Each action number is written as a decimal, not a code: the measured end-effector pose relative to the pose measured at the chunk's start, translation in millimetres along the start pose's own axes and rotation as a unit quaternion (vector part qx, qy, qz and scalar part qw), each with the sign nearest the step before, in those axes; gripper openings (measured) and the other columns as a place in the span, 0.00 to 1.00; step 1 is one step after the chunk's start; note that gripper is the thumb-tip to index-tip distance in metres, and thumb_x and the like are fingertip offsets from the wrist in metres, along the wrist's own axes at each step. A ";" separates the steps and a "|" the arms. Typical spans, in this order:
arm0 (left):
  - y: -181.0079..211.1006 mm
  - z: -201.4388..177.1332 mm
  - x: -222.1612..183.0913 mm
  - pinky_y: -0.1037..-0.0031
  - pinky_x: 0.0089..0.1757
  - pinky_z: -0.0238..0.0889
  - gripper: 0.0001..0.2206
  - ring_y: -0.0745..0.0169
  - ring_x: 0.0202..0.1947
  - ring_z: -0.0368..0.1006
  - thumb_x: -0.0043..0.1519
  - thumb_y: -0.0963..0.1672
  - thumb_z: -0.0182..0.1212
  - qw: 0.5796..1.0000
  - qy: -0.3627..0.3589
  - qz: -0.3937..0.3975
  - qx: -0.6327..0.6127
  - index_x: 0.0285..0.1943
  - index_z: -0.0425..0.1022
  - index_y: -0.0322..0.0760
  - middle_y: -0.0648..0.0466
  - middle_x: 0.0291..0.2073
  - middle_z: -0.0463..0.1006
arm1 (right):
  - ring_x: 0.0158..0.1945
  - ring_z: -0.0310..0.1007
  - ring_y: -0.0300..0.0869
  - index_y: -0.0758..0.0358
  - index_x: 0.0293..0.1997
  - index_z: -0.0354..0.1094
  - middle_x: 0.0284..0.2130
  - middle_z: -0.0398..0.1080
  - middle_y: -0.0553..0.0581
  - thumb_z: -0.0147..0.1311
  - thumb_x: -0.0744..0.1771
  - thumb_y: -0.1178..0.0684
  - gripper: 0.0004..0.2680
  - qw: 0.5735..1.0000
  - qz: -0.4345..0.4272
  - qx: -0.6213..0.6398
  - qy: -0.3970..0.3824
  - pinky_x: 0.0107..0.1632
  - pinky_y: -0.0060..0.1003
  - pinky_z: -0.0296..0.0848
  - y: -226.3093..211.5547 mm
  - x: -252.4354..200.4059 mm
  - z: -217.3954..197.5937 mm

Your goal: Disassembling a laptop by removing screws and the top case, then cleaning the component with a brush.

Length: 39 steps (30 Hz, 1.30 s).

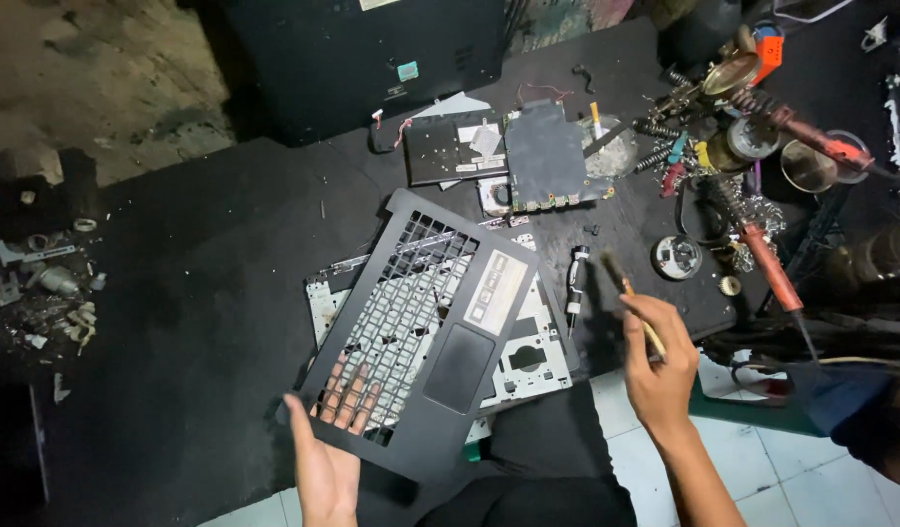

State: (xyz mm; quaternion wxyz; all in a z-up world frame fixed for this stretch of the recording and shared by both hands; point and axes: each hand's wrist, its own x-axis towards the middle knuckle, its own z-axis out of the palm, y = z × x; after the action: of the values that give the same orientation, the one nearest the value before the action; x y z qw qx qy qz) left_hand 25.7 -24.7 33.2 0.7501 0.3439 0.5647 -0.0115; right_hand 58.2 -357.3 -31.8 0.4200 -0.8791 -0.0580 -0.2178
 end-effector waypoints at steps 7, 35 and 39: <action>-8.8 -11.4 12.9 0.50 0.70 0.52 0.40 0.47 0.73 0.59 0.58 0.61 0.33 1.000 -0.020 0.007 -0.003 0.80 0.51 0.46 0.52 0.76 0.59 | 0.61 0.64 0.53 0.58 0.68 0.63 0.58 0.67 0.60 0.43 0.73 0.53 0.14 0.981 0.013 -0.181 -0.071 0.63 0.49 0.59 31.7 -19.9 10.1; 21.3 -0.4 -16.9 0.51 0.63 0.59 0.33 0.43 0.65 0.67 0.65 0.58 0.31 0.999 -0.015 0.034 0.022 0.76 0.61 0.45 0.47 0.70 0.69 | 0.66 0.66 0.48 0.63 0.74 0.48 0.64 0.66 0.67 0.46 0.68 0.43 0.26 0.930 0.202 0.255 -0.168 0.67 0.43 0.67 -19.9 28.8 -8.2; 25.5 -4.1 -8.9 0.52 0.62 0.58 0.34 0.40 0.64 0.67 0.65 0.57 0.31 0.995 -0.080 0.025 0.058 0.77 0.59 0.41 0.41 0.71 0.68 | 0.65 0.68 0.40 0.57 0.68 0.65 0.64 0.69 0.51 0.54 0.65 0.46 0.23 0.879 0.330 0.191 -0.286 0.64 0.38 0.66 -33.8 42.5 -4.5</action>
State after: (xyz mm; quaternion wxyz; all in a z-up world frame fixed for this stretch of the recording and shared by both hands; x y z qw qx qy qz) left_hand 29.3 -6.5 53.1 0.7714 0.3991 0.4929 -0.0532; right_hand 85.2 -342.6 13.0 0.5923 -0.7741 0.0779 0.2095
